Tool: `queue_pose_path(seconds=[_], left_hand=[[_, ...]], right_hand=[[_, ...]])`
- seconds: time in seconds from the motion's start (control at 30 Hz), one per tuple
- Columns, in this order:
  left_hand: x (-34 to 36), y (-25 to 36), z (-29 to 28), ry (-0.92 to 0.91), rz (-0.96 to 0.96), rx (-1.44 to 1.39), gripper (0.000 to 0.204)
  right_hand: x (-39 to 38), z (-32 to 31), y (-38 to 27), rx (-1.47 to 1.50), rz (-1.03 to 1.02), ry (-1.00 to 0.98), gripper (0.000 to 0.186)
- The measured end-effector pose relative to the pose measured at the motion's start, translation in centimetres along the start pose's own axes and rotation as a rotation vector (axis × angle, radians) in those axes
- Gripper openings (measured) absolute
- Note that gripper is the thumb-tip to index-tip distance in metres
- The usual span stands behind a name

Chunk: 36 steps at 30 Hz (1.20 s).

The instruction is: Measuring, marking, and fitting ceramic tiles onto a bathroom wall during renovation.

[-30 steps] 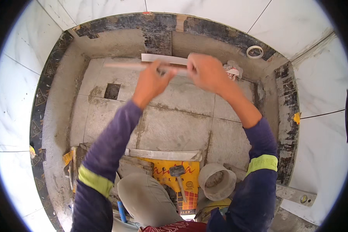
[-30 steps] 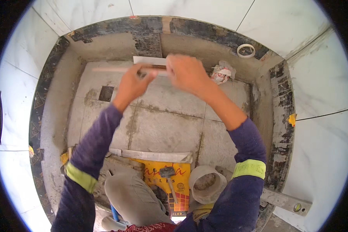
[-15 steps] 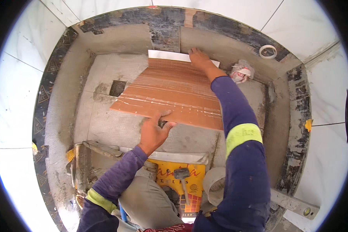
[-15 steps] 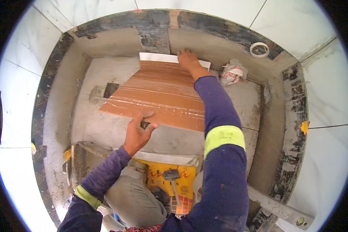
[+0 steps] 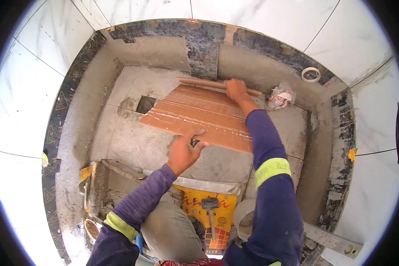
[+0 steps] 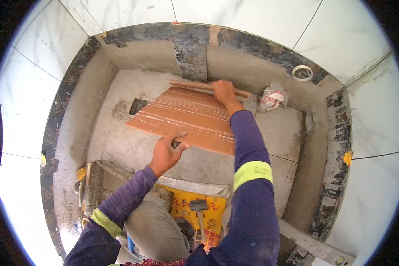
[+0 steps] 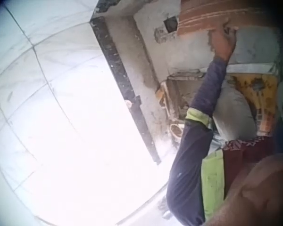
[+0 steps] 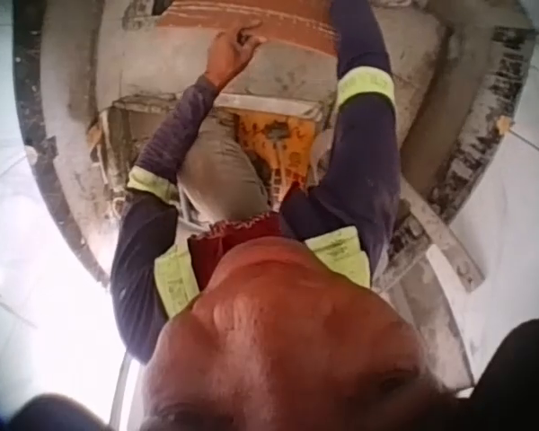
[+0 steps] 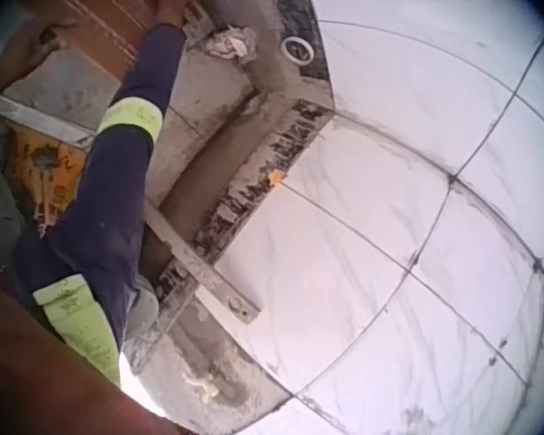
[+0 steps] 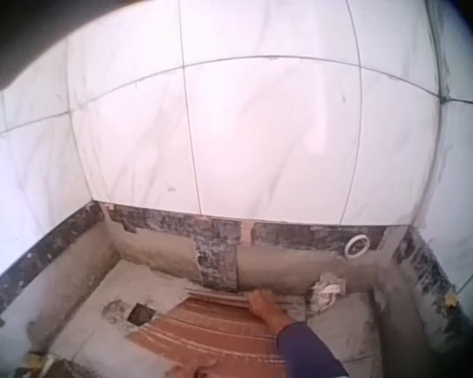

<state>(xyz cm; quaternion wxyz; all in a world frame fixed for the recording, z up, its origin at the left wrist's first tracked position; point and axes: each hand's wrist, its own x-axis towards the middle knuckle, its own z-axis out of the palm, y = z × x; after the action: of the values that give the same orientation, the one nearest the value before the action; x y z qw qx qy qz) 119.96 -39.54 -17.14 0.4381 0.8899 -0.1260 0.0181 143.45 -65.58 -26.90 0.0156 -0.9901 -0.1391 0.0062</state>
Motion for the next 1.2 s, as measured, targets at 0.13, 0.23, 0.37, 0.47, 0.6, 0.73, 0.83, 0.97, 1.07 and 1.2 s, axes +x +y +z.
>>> queue_pose_path(seconds=[0.13,0.23,0.37,0.47,0.6,0.73,0.83,0.97,1.07,1.2], left_hand=[[2.9,1.5,-0.3,0.013,0.018,-0.049,0.04],[7.3,3.1,-0.8,0.04,0.028,-0.006,0.039],[16.4,5.9,-1.1,0.101,0.096,0.093,0.05],[23.3,7.8,-0.9,0.13,0.052,0.127,0.054],[28.5,8.6,-0.8,0.081,0.033,0.175,0.054],[29.5,8.1,-0.5,0.044,0.071,0.275,0.065],[28.8,7.4,-0.4,0.044,0.134,0.384,0.076],[28.3,6.9,-0.5,0.079,0.145,0.557,0.083],[28.7,6.7,-0.4,0.103,0.158,0.596,0.084],[29.4,6.0,0.1,0.163,0.209,0.683,0.084]], right_hand=[[-2.6,-11.4,1.2,-0.018,0.031,0.116,0.025],[-6.8,-21.5,1.0,0.034,0.113,0.306,0.034],[-13.6,-32.4,0.0,0.196,0.219,0.624,0.046],[-17.0,-36.3,-0.5,0.477,0.305,0.692,0.051],[-19.8,-36.4,-1.1,0.704,0.405,0.677,0.049],[-21.6,-33.6,-1.5,0.877,0.436,0.708,0.045],[-22.3,-31.5,-1.5,0.931,0.483,0.683,0.043],[-23.1,-29.3,-1.8,0.993,0.486,0.674,0.04],[-23.8,-28.1,-2.1,1.004,0.502,0.624,0.038],[-24.3,-27.0,-2.1,1.064,0.526,0.583,0.039]])
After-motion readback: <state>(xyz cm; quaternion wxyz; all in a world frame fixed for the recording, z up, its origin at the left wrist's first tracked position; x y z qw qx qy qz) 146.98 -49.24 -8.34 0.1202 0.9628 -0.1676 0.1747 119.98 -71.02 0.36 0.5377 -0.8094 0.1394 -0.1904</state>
